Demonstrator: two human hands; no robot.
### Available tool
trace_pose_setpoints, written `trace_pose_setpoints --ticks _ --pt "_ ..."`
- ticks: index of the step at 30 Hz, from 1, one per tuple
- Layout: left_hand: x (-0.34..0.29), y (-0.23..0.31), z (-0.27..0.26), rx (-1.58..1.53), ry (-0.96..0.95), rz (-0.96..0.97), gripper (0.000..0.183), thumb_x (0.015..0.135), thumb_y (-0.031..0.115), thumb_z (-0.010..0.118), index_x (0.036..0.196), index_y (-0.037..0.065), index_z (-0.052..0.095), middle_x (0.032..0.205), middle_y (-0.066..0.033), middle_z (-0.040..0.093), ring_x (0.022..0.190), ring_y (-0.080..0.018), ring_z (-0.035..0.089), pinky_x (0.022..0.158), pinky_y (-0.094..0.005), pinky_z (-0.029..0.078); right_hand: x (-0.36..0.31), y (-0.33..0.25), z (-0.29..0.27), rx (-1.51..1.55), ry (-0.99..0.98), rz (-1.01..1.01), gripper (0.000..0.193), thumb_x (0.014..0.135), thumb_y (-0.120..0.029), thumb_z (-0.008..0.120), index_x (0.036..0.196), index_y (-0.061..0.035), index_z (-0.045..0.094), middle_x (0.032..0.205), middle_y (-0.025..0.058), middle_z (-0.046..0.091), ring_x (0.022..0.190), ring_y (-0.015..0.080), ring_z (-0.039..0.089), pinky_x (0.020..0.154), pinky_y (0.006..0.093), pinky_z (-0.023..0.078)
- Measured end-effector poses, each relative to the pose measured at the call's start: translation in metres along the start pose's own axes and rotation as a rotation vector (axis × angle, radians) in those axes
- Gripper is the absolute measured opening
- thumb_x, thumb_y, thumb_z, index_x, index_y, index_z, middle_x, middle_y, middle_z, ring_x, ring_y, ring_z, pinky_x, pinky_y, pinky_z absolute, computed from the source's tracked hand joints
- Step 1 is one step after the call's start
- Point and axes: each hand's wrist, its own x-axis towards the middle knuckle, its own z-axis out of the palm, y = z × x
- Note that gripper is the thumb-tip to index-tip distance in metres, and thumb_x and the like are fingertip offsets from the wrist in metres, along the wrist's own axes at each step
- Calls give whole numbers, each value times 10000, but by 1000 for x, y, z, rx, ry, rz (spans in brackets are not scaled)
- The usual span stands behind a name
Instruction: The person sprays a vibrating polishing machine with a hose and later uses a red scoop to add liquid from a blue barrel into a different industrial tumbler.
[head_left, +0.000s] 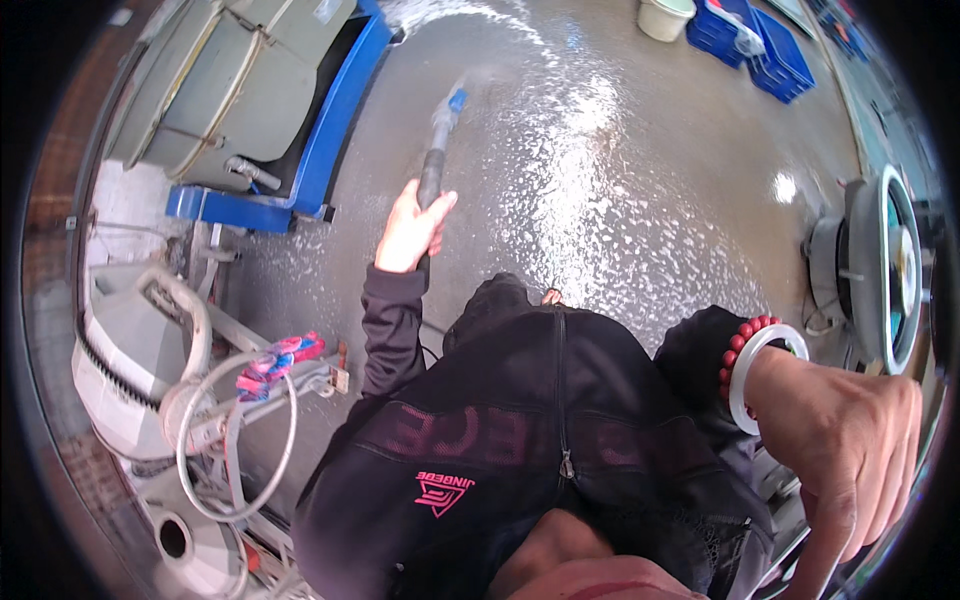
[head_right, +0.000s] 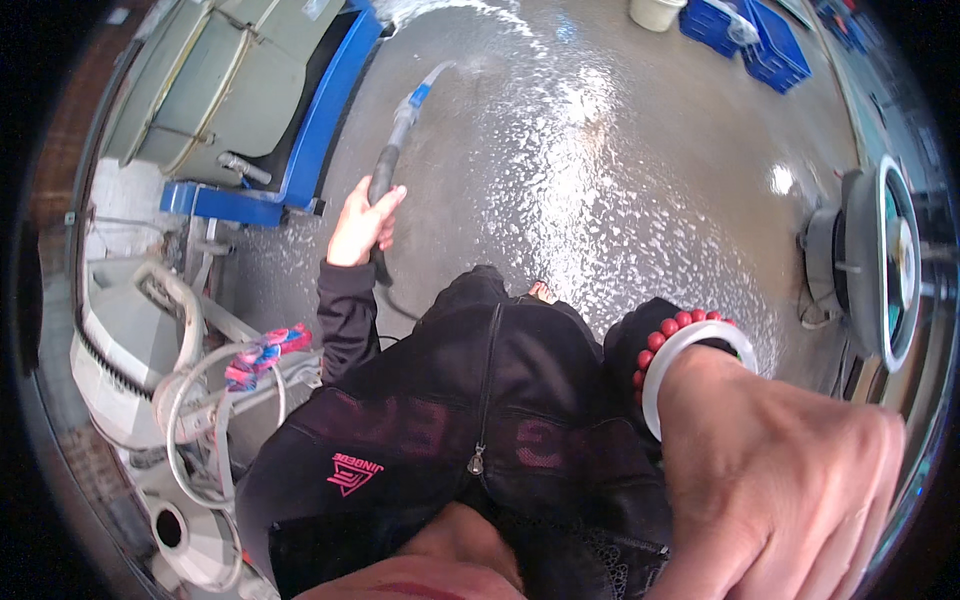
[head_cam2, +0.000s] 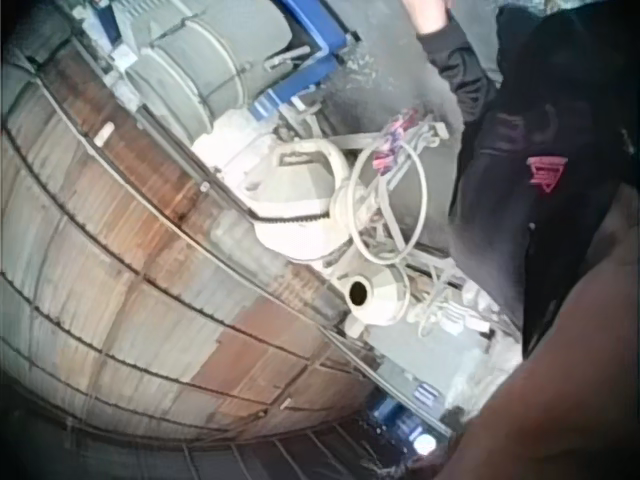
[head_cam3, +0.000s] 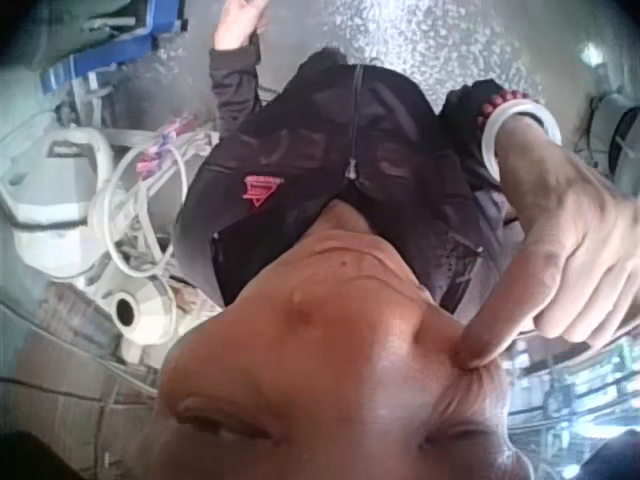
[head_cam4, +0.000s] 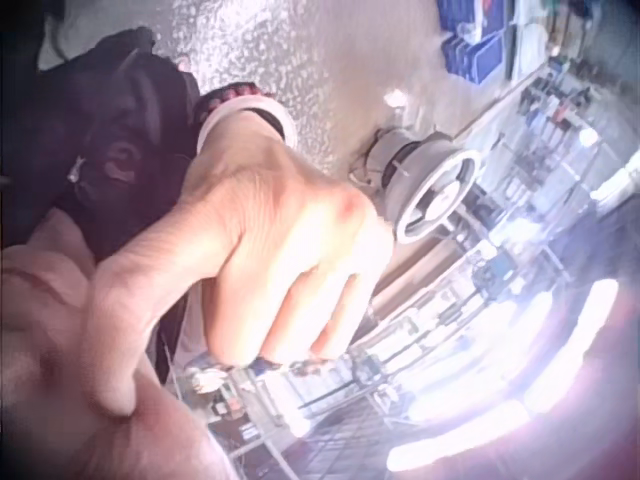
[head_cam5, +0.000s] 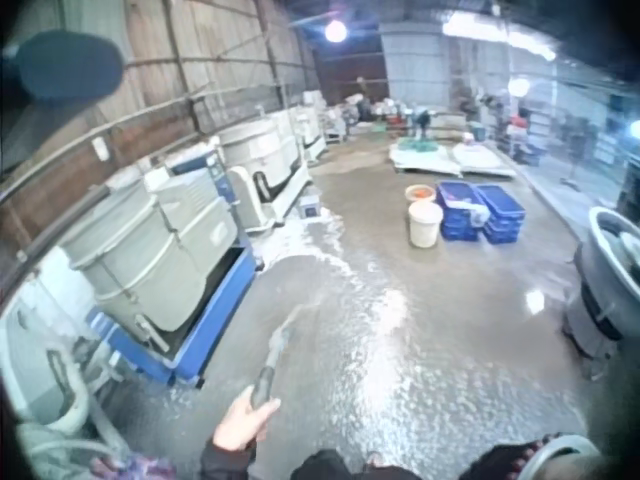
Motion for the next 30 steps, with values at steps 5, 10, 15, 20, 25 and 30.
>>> trace_pose_setpoints --ticks 5,10,15,20,25,30 --pt "53 0 47 -195 1 -81 237 775 199 609 866 83 423 526 52 330 382 -42 301 351 -208 271 -11 -45 -33 -87 112 -199 119 564 179 525 527 69 547 509 186 511 469 270 529 651 478 512" --pt "121 14 81 -239 -72 -59 185 776 175 599 843 92 448 512 65 324 369 -29 277 352 -199 256 -8 -66 -109 -162 82 -350 175 559 177 475 469 29 502 468 150 473 405 214 477 612 450 521" --pt "237 46 111 -433 -31 -8 188 764 149 615 831 98 447 513 68 324 372 -34 280 351 -203 255 14 -113 -210 -65 -75 -340 194 586 132 445 461 -12 477 442 91 446 380 155 430 580 383 438" --pt "343 73 118 -690 -29 -114 184 774 157 603 784 111 424 497 69 310 380 -49 292 374 -217 264 -20 -202 -265 -468 410 -339 239 626 -8 481 418 -117 432 362 -21 382 342 75 294 925 380 172" --pt "418 95 115 -770 44 -98 164 783 167 594 767 129 435 489 75 296 379 -49 285 379 -220 251 -47 -255 -297 -1018 769 -605 235 584 -54 487 400 -127 361 373 -26 316 373 96 272 917 420 145" --pt "478 129 144 -713 90 -80 152 784 157 595 801 118 450 492 74 298 378 -48 291 375 -219 262 -59 -295 -348 -1171 922 -664 229 570 -49 482 402 -111 340 379 -12 273 397 113 275 967 455 113"
